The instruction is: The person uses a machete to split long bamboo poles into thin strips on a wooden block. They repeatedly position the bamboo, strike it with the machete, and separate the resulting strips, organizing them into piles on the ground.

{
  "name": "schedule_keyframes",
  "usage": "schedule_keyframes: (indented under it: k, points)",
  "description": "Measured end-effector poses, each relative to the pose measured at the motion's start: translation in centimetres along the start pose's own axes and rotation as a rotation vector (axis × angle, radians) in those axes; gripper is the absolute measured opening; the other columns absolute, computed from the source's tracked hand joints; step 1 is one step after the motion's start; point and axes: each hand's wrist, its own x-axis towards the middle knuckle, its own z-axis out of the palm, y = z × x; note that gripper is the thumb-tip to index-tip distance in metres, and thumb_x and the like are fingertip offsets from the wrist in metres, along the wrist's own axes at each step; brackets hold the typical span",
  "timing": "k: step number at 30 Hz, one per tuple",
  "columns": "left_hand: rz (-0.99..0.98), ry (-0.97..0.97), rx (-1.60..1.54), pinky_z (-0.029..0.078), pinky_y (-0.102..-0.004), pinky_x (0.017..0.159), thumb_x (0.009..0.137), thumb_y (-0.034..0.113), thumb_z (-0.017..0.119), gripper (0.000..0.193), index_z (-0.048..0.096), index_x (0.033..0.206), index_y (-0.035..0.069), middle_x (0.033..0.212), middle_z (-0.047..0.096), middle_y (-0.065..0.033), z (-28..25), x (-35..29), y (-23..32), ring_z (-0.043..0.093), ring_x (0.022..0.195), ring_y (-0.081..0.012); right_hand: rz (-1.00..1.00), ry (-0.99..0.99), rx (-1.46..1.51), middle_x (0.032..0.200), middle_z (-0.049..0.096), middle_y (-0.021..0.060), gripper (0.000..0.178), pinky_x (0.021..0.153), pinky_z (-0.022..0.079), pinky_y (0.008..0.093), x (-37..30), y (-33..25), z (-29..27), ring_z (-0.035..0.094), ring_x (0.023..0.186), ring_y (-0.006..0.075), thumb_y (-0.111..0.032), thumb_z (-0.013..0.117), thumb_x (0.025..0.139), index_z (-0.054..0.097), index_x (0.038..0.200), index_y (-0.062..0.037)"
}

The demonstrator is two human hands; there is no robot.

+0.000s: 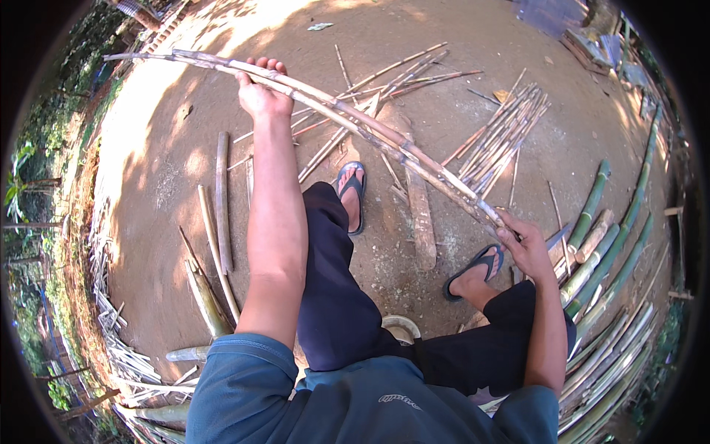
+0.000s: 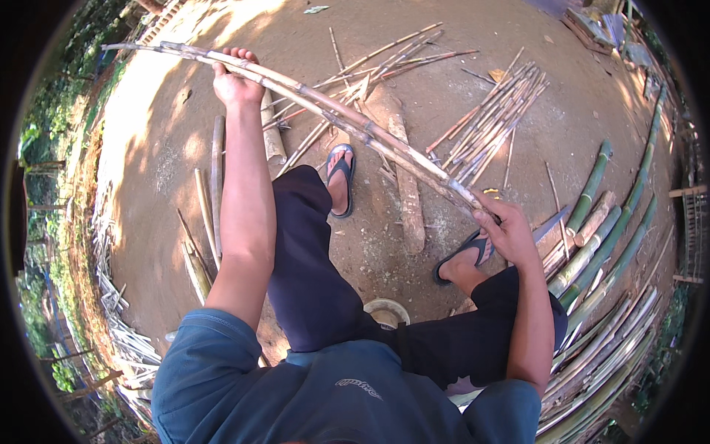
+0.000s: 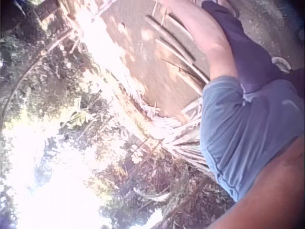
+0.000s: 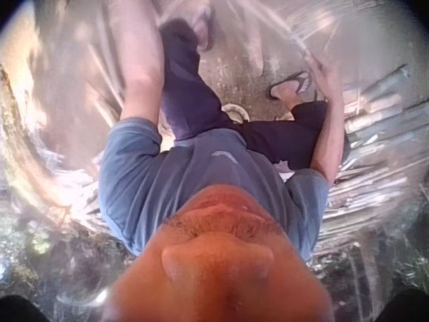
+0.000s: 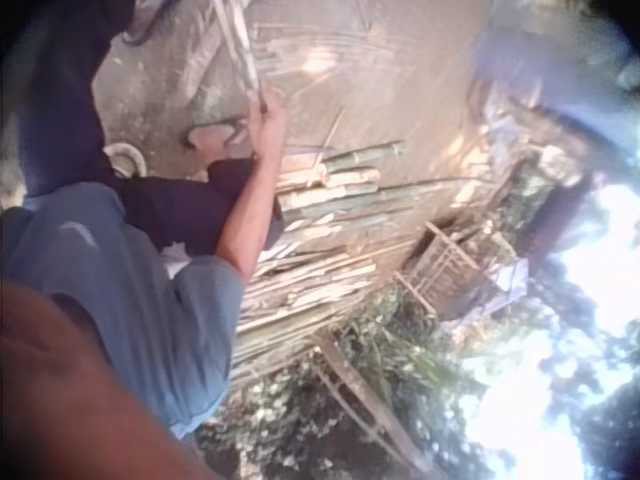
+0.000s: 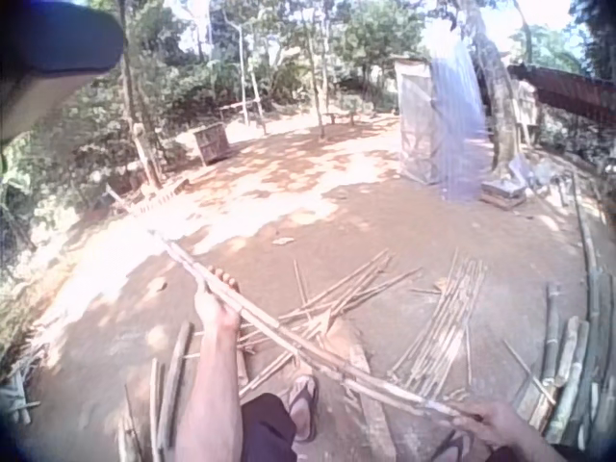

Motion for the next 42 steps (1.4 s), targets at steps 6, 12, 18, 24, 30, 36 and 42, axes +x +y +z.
schedule_keyframes:
  k: [6,12,18,24,30,36,42]
  points:
    - [0.017,0.119,0.048,0.055,-0.0362,0.072,0.107,0.038,0.026,0.040,0.050,0.105,0.006,0.087,0.056,-0.0090,0.2,-0.6,-0.6,0.058,0.078,-0.0224,0.021,-0.032,0.058,0.078,0.065,0.0080,0.039,0.060,0.050,0.0285,0.0,1.0,-0.8,0.058,0.062,0.0116,-0.013,0.064,0.094,0.060,0.132,-0.0046]
    - [0.008,0.103,0.037,0.050,-0.0331,0.064,0.107,0.034,0.030,0.033,0.050,0.105,0.007,0.082,0.051,-0.0059,0.4,-0.7,-0.4,0.052,0.070,-0.0188,0.075,-0.035,0.100,0.078,0.065,0.0060,0.039,0.065,0.049,0.0271,-0.2,2.0,-0.8,0.057,0.067,0.0100,-0.014,0.064,0.094,0.060,0.132,-0.0034]
    - [-0.004,0.098,0.020,0.046,-0.0320,0.061,0.106,0.034,0.031,0.033,0.050,0.105,0.008,0.079,0.049,-0.0057,0.0,-0.8,-0.2,0.048,0.067,-0.0182,0.088,-0.008,0.051,0.074,0.061,0.0042,0.037,0.064,0.047,0.0276,0.0,1.8,-0.7,0.056,0.065,0.0109,-0.015,0.063,0.095,0.060,0.130,-0.0020]
    - [-0.015,0.097,0.042,0.049,-0.0338,0.064,0.107,0.035,0.030,0.034,0.049,0.107,0.007,0.082,0.052,-0.0078,0.2,-0.9,-1.3,0.052,0.071,-0.0208,0.132,0.016,0.095,0.074,0.060,0.0047,0.037,0.064,0.047,0.0280,-0.4,3.5,-0.1,0.056,0.065,0.0115,-0.018,0.061,0.096,0.059,0.129,-0.0004]
    - [-0.016,0.107,0.040,0.057,-0.0408,0.081,0.107,0.036,0.027,0.037,0.045,0.111,0.004,0.100,0.057,-0.0165,1.8,-3.2,-4.4,0.060,0.089,-0.0268,0.061,0.050,0.032,0.086,0.062,0.0081,0.038,0.064,0.049,0.0293,0.2,2.9,-0.1,0.058,0.066,0.0127,-0.020,0.061,0.097,0.059,0.130,-0.0032]
    - [0.004,0.220,0.165,0.057,-0.0415,0.084,0.106,0.032,0.029,0.035,0.044,0.112,0.001,0.102,0.058,-0.0194,4.3,-7.8,-9.8,0.062,0.091,-0.0299,0.134,0.112,0.065,0.079,0.062,0.0144,0.025,0.062,0.048,0.0391,0.9,0.1,1.6,0.059,0.063,0.0241,-0.020,0.058,0.097,0.062,0.114,-0.0018]
    - [-0.118,0.178,0.153,0.056,-0.0411,0.081,0.105,0.028,0.030,0.029,0.043,0.113,0.004,0.101,0.060,-0.0194,4.4,-9.1,-11.7,0.064,0.091,-0.0314,0.096,0.242,-0.291,0.066,0.052,0.0247,0.033,0.059,0.041,0.0472,0.5,0.9,1.4,0.054,0.064,0.0447,-0.031,0.050,0.098,0.055,0.087,-0.0009]
